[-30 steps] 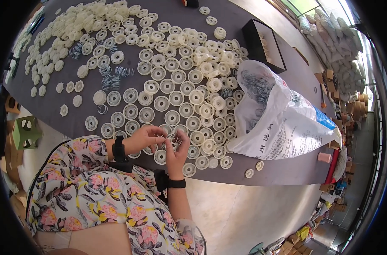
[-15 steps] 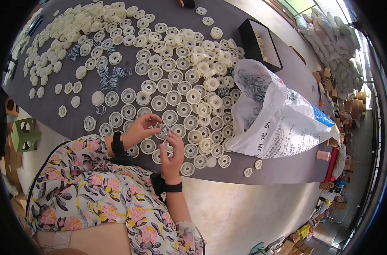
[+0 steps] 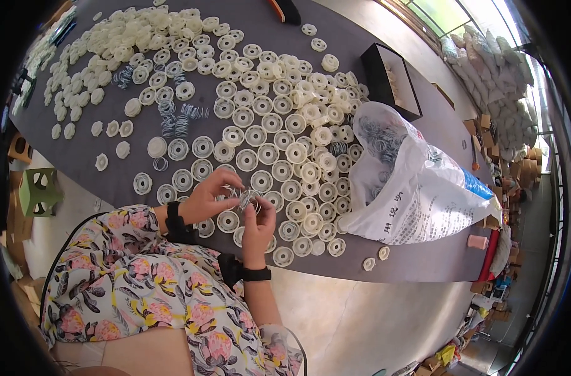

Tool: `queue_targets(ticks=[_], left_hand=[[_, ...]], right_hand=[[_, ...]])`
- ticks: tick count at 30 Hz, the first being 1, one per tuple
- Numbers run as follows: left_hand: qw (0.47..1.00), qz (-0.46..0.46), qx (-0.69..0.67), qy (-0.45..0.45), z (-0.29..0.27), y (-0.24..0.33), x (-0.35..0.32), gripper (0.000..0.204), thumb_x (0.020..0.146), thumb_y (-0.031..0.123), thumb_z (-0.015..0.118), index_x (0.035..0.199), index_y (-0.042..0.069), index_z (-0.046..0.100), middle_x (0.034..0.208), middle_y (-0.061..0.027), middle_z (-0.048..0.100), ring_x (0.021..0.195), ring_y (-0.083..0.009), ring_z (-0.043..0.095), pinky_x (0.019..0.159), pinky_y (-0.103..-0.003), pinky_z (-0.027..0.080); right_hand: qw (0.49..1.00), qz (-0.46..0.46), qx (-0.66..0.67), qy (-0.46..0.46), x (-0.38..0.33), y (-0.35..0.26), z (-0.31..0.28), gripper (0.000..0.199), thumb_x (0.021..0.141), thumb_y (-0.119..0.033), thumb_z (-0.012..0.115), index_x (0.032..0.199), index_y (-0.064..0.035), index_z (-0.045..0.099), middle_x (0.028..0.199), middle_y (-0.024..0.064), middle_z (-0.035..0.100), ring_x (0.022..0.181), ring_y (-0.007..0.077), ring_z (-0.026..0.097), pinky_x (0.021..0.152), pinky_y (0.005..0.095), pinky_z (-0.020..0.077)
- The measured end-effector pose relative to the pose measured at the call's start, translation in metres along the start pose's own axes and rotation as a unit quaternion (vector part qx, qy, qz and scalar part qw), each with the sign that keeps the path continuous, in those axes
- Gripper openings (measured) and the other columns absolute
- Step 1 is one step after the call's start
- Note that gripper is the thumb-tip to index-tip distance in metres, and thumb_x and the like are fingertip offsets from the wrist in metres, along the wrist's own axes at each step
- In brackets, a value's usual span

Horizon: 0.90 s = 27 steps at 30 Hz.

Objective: Assembling small white plastic discs or caps with metal springs or rings at a factory workstation.

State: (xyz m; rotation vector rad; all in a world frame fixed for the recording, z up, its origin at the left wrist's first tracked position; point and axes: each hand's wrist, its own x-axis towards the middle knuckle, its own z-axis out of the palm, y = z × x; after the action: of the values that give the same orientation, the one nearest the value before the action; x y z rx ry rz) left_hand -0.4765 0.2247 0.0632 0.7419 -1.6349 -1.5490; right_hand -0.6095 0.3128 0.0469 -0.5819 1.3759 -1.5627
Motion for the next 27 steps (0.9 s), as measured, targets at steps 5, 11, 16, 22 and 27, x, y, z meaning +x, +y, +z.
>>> queue_targets(ticks=[5,11,16,22,27], left_hand=[[0.866,-0.331,-0.37,0.061,-0.014,-0.006,0.011,0.019,0.091,0.022,0.057,0.1,0.006,0.055,0.09,0.0005,0.057,0.08,-0.0132,0.062,0.059,-0.024,0.051],[0.801,-0.448,-0.384,-0.104,-0.017,-0.02,-0.002,0.03,0.096,0.033,0.047,0.102,0.006,0.057,0.083,-0.0019,0.061,0.066,-0.0142,0.062,0.05,-0.022,0.05],[0.729,-0.449,-0.493,-0.153,0.002,-0.044,-0.018,0.031,0.094,0.035,0.051,0.097,0.006,0.06,0.084,-0.0033,0.063,0.063,-0.0138,0.062,0.048,-0.019,0.048],[0.722,-0.471,-0.434,-0.26,0.012,-0.033,-0.035,0.027,0.093,0.03,0.052,0.09,0.004,0.059,0.07,-0.0022,0.058,0.055,-0.0104,0.055,0.045,-0.021,0.043],[0.844,-0.46,-0.248,-0.119,0.015,-0.046,-0.023,0.025,0.09,0.026,0.058,0.098,0.003,0.055,0.084,-0.0049,0.058,0.065,-0.0157,0.061,0.057,-0.025,0.051]], right_hand=[[0.872,-0.343,-0.343,-0.068,-0.006,-0.01,0.003,0.033,0.077,0.0,0.065,0.107,-0.0034,0.053,0.107,0.0152,0.054,0.098,0.031,0.052,0.086,0.0384,0.0421],[0.889,-0.275,-0.365,-0.02,0.005,-0.002,-0.025,0.028,0.077,0.003,0.057,0.103,-0.003,0.053,0.101,0.0153,0.052,0.094,0.0317,0.051,0.081,0.0378,0.0438],[0.885,-0.277,-0.372,-0.043,0.008,0.006,-0.032,0.028,0.077,0.006,0.044,0.102,-0.0017,0.053,0.104,0.0147,0.06,0.089,0.0306,0.061,0.072,0.0365,0.0514],[0.82,-0.274,-0.498,0.07,0.026,0.012,-0.061,0.035,0.073,0.005,0.054,0.107,-0.004,0.056,0.099,0.0134,0.061,0.092,0.0327,0.059,0.074,0.0379,0.0488],[0.833,-0.241,-0.497,0.042,0.023,0.006,-0.055,0.033,0.075,0.004,0.053,0.106,-0.0067,0.057,0.101,0.0126,0.061,0.093,0.0326,0.058,0.077,0.0399,0.0472]])
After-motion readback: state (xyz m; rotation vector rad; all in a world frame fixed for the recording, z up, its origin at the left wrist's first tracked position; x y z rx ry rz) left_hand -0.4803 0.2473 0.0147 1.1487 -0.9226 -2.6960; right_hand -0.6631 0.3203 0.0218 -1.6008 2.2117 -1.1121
